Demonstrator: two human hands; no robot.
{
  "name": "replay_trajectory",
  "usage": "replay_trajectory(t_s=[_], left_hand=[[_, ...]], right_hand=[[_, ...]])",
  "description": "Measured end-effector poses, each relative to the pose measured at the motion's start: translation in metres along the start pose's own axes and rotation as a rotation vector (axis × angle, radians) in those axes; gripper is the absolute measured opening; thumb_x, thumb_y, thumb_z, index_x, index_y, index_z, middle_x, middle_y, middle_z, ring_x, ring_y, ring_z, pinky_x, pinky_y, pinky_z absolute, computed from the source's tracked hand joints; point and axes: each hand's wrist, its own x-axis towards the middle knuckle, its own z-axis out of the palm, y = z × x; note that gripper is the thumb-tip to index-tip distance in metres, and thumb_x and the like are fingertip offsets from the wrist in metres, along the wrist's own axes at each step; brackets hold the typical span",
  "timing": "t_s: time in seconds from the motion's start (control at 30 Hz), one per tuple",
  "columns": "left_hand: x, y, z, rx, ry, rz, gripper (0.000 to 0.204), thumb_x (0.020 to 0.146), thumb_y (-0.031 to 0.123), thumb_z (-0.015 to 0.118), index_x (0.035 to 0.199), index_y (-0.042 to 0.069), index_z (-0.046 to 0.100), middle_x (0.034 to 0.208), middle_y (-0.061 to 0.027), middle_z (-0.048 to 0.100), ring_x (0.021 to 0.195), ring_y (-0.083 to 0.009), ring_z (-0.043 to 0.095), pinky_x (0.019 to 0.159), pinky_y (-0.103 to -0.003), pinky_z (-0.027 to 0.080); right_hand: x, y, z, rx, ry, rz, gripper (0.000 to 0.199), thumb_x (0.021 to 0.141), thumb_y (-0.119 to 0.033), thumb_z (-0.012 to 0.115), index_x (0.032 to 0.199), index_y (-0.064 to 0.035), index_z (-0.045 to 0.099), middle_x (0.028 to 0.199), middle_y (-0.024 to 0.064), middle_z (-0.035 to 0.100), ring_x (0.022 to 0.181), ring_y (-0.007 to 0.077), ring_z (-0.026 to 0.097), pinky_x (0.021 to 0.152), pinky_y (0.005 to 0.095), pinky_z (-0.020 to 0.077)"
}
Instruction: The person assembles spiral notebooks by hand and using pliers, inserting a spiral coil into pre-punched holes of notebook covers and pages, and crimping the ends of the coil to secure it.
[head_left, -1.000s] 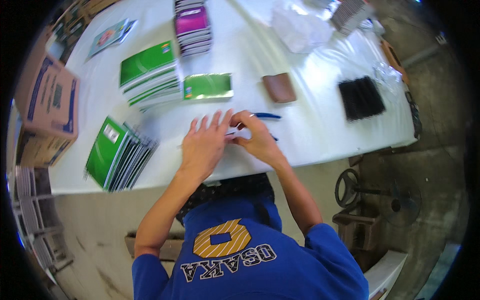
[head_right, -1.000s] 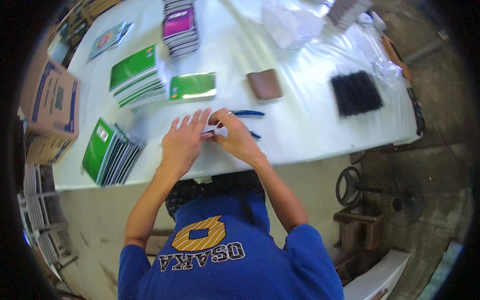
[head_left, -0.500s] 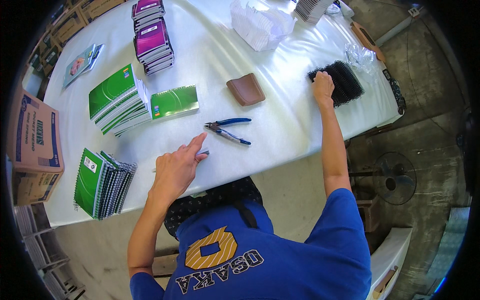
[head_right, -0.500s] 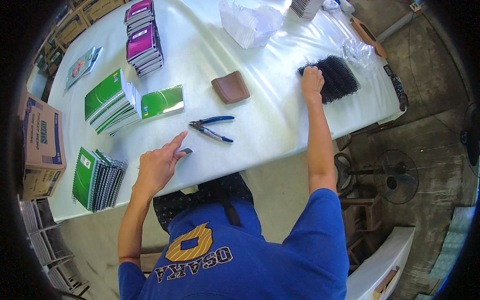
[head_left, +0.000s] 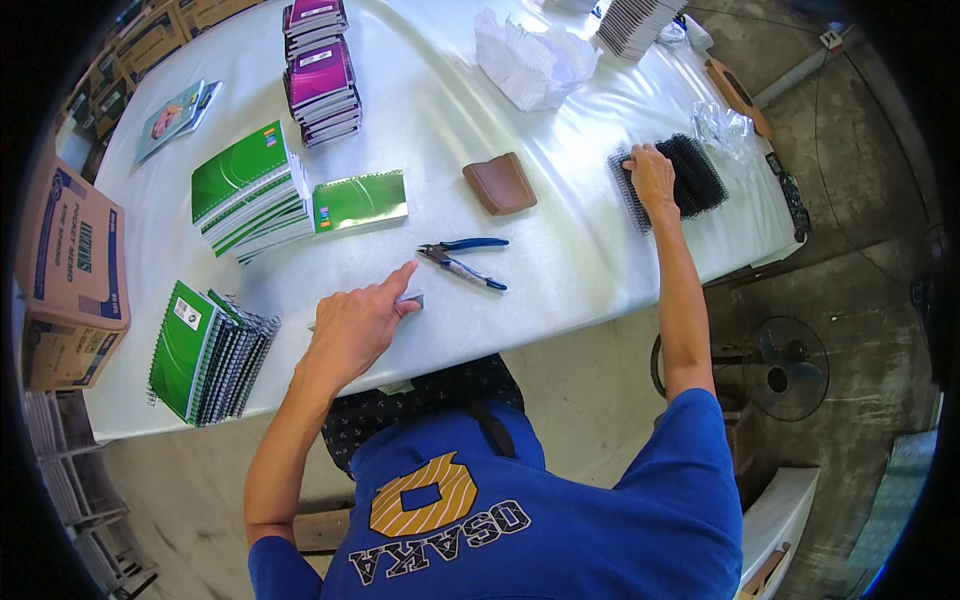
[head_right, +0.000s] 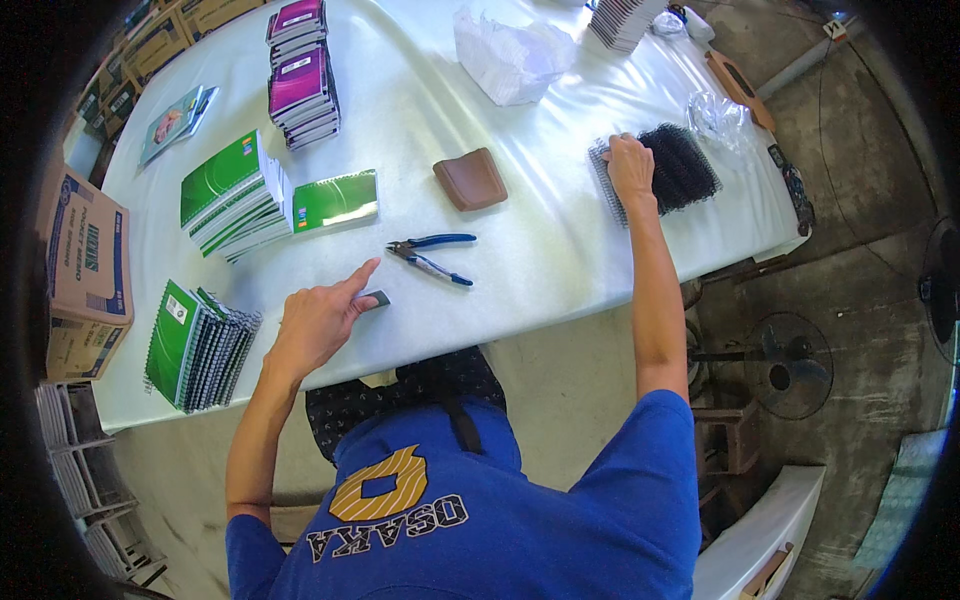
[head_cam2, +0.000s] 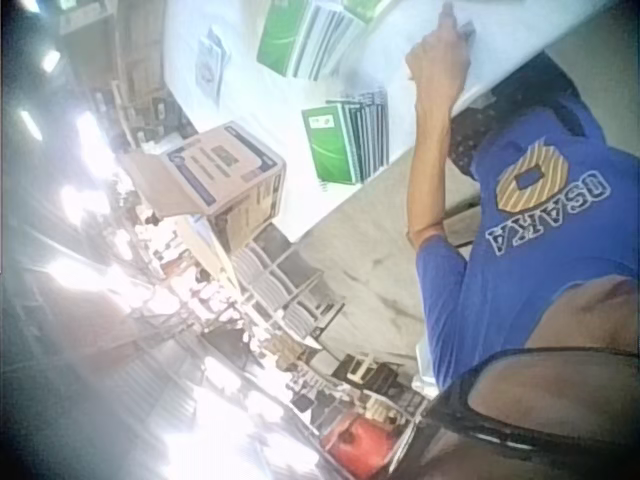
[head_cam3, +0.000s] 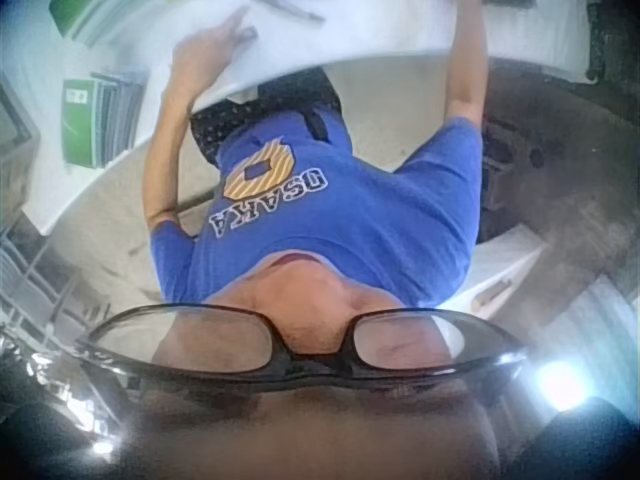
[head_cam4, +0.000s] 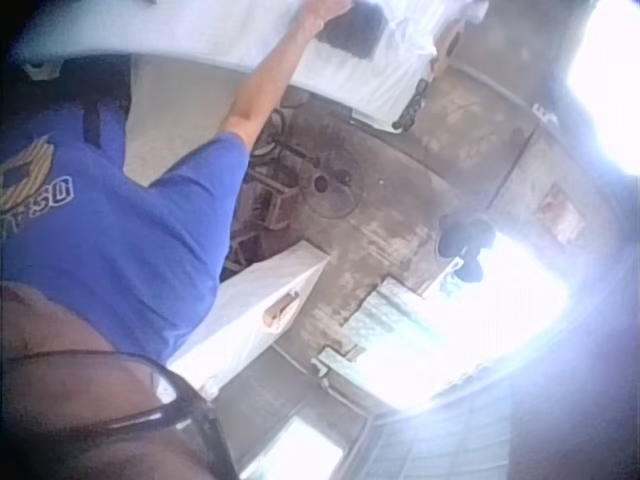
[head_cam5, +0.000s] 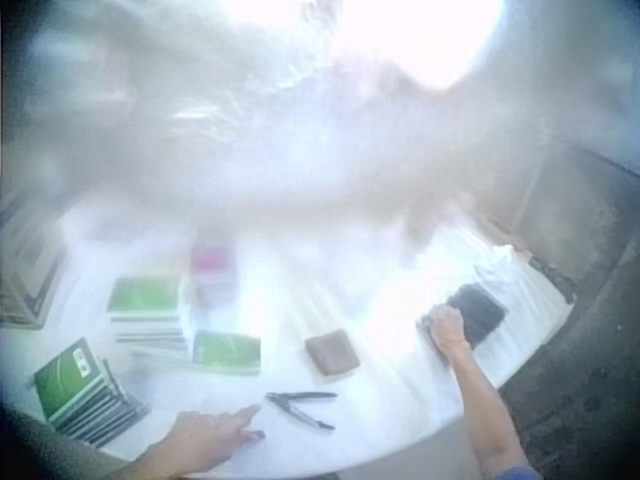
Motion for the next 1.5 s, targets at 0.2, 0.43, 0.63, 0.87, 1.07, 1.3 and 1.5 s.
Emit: replay_trajectory(t_s=[0.2,0.43,0.63,0.87,1.07,1.3,1.5], left_hand=[[0.001,0.001,0.002,0.001,0.011,0.003,0.05,0.096,0.036,0.057,0.144,0.024,0.047,0.1,-0.0118,0.071,0.077,-0.0352,0.068,0.064,-0.045,0.052],[0.002,-0.008,0.012,0.045,0.162,0.083,0.05,0.097,0.036,0.055,0.144,0.026,0.045,0.115,-0.0099,0.068,0.076,-0.0331,0.068,0.063,-0.045,0.053],[0.003,-0.005,0.002,0.05,0.089,0.058,0.049,0.097,0.034,0.055,0.144,0.026,0.044,0.105,-0.0098,0.068,0.074,-0.0337,0.068,0.06,-0.045,0.053],[0.003,-0.009,0.006,0.067,0.077,0.038,0.052,0.097,0.033,0.054,0.146,0.026,0.041,0.117,-0.0136,0.067,0.092,-0.0352,0.069,0.068,-0.044,0.055],[0.004,-0.006,0.011,0.214,0.242,0.157,0.056,0.095,0.032,0.058,0.147,0.023,0.041,0.122,-0.0163,0.064,0.114,-0.0348,0.061,0.081,-0.044,0.053],[0.011,0.006,-0.009,-0.097,-0.088,-0.039,0.057,0.089,0.028,0.065,0.143,0.028,0.046,0.116,-0.009,0.068,0.086,-0.0319,0.067,0.072,-0.045,0.053],[0.003,-0.002,-0.002,-0.095,-0.048,0.062,0.049,0.091,0.035,0.063,0.138,0.03,0.052,0.116,-0.0048,0.069,0.079,-0.0317,0.069,0.068,-0.044,0.054]], right_hand=[[0.0,-0.027,-0.028,0.076,0.061,-0.131,0.013,0.084,-0.01,0.068,0.091,-0.0036,0.059,0.092,0.0153,0.064,0.084,0.038,0.064,0.07,0.0479,0.049],[-0.073,-0.198,-0.084,1.15,-0.121,-0.284,0.03,0.076,0.014,0.069,0.102,-0.0016,0.07,0.095,0.0077,0.064,0.083,0.0172,0.064,0.075,0.029,0.0514],[-0.102,-0.249,-0.092,1.376,-0.384,-0.274,0.023,0.079,0.007,0.07,0.098,-0.0046,0.072,0.09,0.006,0.062,0.076,0.0183,0.059,0.068,0.0329,0.0479],[-0.087,-0.238,-0.091,1.364,-0.49,-0.453,0.018,0.081,0.003,0.07,0.098,-0.0029,0.071,0.09,0.0074,0.062,0.077,0.0198,0.059,0.07,0.0331,0.0478],[-0.091,-0.243,-0.112,1.108,-0.555,-0.472,0.022,0.087,-0.008,0.068,0.105,-0.0032,0.058,0.094,0.0091,0.061,0.082,0.0261,0.062,0.072,0.0382,0.0495],[-0.096,-0.251,-0.123,0.911,-0.405,-0.581,0.022,0.087,-0.01,0.066,0.105,-0.0035,0.054,0.095,0.0123,0.062,0.09,0.0323,0.063,0.076,0.0434,0.0509],[-0.093,-0.248,-0.132,0.812,-0.631,-0.702,0.012,0.089,-0.009,0.062,0.098,-0.0022,0.061,0.1,0.0149,0.066,0.089,0.0327,0.065,0.074,0.045,0.0498]])
